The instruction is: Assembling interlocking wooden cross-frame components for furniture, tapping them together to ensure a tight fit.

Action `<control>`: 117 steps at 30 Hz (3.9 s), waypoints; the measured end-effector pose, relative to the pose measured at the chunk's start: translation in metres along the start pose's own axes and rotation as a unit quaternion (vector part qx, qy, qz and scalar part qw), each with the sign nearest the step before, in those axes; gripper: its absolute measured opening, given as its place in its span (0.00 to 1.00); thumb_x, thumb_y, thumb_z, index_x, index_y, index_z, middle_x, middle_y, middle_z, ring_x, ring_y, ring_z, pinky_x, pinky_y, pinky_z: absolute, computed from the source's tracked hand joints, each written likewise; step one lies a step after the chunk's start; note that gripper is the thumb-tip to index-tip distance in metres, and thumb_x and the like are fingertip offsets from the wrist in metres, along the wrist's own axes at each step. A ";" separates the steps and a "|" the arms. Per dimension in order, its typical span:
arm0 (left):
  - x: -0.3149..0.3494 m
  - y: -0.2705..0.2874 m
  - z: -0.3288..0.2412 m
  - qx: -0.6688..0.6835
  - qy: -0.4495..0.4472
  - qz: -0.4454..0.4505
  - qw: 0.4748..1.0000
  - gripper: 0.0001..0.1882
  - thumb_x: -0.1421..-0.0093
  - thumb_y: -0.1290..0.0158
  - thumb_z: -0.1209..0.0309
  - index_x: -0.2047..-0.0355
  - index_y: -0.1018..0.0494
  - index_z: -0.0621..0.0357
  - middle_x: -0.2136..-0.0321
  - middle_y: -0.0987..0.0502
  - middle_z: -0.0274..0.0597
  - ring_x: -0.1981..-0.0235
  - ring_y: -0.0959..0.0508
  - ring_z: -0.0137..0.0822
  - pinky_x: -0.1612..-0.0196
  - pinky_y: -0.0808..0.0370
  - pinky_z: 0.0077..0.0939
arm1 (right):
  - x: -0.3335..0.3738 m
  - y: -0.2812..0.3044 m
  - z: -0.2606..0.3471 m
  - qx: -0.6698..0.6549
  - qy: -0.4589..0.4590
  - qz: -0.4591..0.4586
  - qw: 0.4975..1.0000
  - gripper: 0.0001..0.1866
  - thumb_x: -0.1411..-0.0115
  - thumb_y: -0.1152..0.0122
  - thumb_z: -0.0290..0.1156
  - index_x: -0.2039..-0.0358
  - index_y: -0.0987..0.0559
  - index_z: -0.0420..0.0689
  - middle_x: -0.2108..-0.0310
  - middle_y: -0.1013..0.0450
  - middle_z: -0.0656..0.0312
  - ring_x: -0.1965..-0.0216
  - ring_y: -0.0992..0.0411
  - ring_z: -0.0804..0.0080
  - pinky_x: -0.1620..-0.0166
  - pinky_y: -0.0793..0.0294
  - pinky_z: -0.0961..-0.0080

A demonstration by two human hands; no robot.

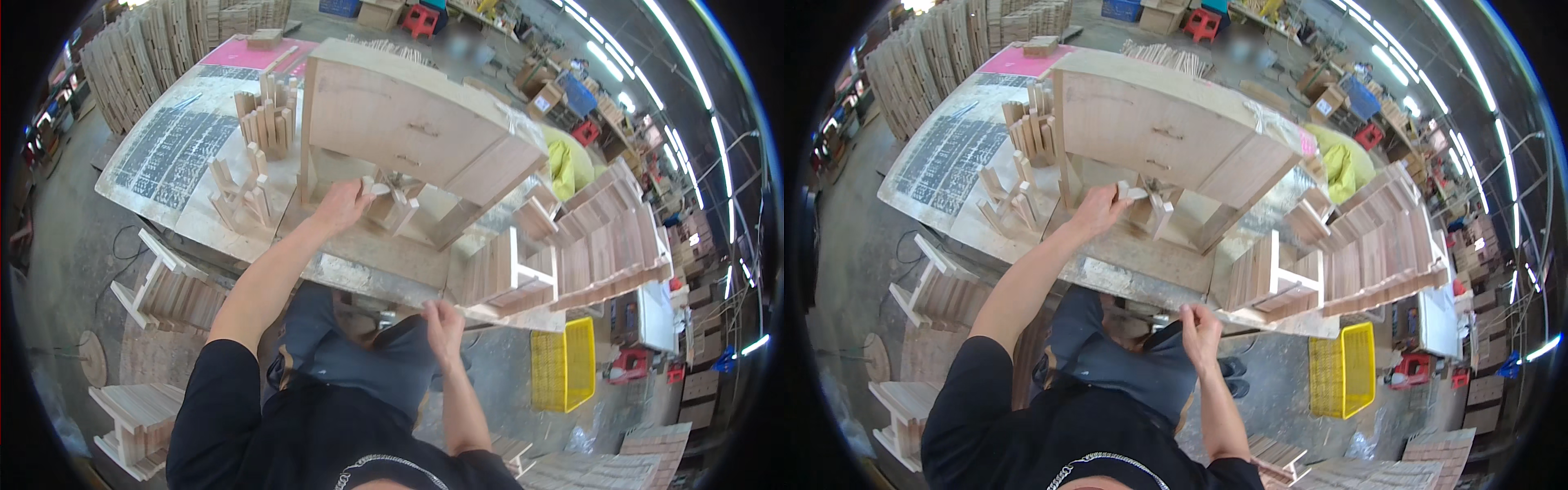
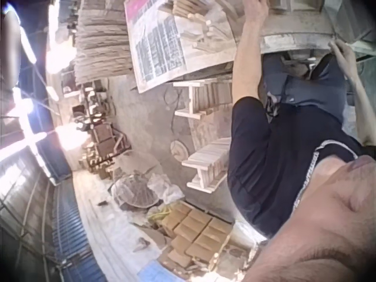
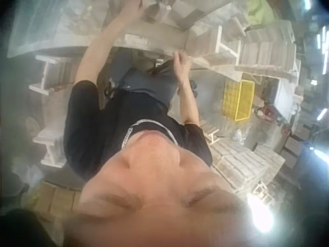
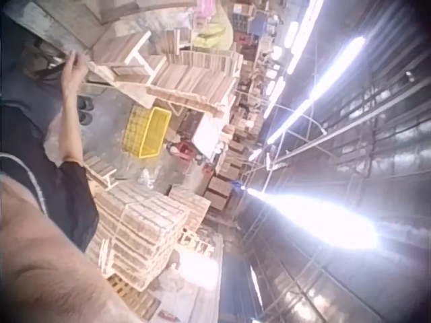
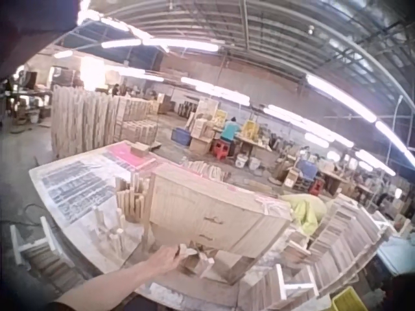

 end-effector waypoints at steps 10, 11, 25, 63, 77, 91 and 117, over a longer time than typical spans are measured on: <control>0.014 0.025 0.000 0.038 0.051 -0.015 0.998 0.16 0.40 0.39 0.64 0.68 0.24 0.69 0.74 0.23 0.60 0.70 0.22 0.57 0.65 0.27 0.45 | 0.023 0.003 0.022 -0.010 0.008 0.096 0.995 0.10 0.35 0.37 0.31 0.65 0.17 0.35 0.75 0.20 0.59 0.71 0.24 0.77 0.65 0.25 0.76; 0.022 0.029 0.002 0.061 0.036 -0.010 0.997 0.16 0.41 0.38 0.64 0.69 0.25 0.69 0.74 0.23 0.59 0.71 0.23 0.57 0.66 0.27 0.44 | 0.022 0.003 0.026 -0.008 0.013 0.102 0.995 0.10 0.35 0.37 0.31 0.65 0.17 0.35 0.75 0.20 0.59 0.71 0.24 0.77 0.65 0.25 0.76; 0.178 0.155 -0.011 0.522 0.364 0.029 0.771 0.13 0.33 0.45 0.64 0.66 0.22 0.63 0.74 0.18 0.45 0.76 0.17 0.36 0.74 0.22 0.23 | -0.011 -0.081 0.231 0.085 0.549 0.149 0.818 0.31 0.52 0.24 0.22 0.45 0.23 0.43 0.48 0.25 0.47 0.49 0.24 0.47 0.51 0.21 0.56; 0.171 0.191 0.120 -0.020 0.285 -0.263 0.922 0.31 0.49 0.33 0.66 0.50 0.33 0.67 0.54 0.26 0.61 0.51 0.24 0.59 0.49 0.26 0.47 | -0.126 -0.279 0.268 -0.011 0.296 0.176 0.939 0.21 0.36 0.38 0.35 0.46 0.26 0.38 0.60 0.22 0.47 0.61 0.22 0.50 0.56 0.25 0.57; 0.160 0.193 0.157 -0.068 0.178 -0.237 0.953 0.27 0.38 0.39 0.68 0.43 0.32 0.70 0.50 0.24 0.59 0.47 0.24 0.53 0.43 0.30 0.40 | -0.049 0.111 0.126 0.280 0.264 -0.010 0.923 0.15 0.48 0.32 0.24 0.58 0.17 0.41 0.65 0.22 0.53 0.62 0.22 0.56 0.60 0.22 0.62; 0.274 0.295 -0.048 -0.558 0.260 -0.180 0.768 0.19 0.46 0.36 0.66 0.57 0.21 0.64 0.56 0.19 0.52 0.51 0.22 0.50 0.46 0.28 0.44 | -0.130 0.266 -0.016 0.306 0.153 0.091 0.935 0.13 0.50 0.37 0.18 0.62 0.22 0.35 0.65 0.26 0.58 0.71 0.34 0.69 0.65 0.32 0.71; 0.226 0.106 -0.197 -0.076 -0.074 0.000 0.994 0.16 0.49 0.33 0.71 0.59 0.20 0.58 0.64 0.20 0.39 0.60 0.22 0.41 0.40 0.36 0.48 | 0.042 -0.043 0.117 -0.161 0.196 0.212 0.944 0.18 0.46 0.34 0.31 0.57 0.24 0.36 0.63 0.26 0.46 0.55 0.26 0.41 0.31 0.42 0.45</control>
Point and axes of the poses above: each hand's wrist, its own x-axis away from the middle knuckle, its own y-axis out of the back of the hand, z = x × y, the point moved 7 cm from there along -x, towards the middle knuckle
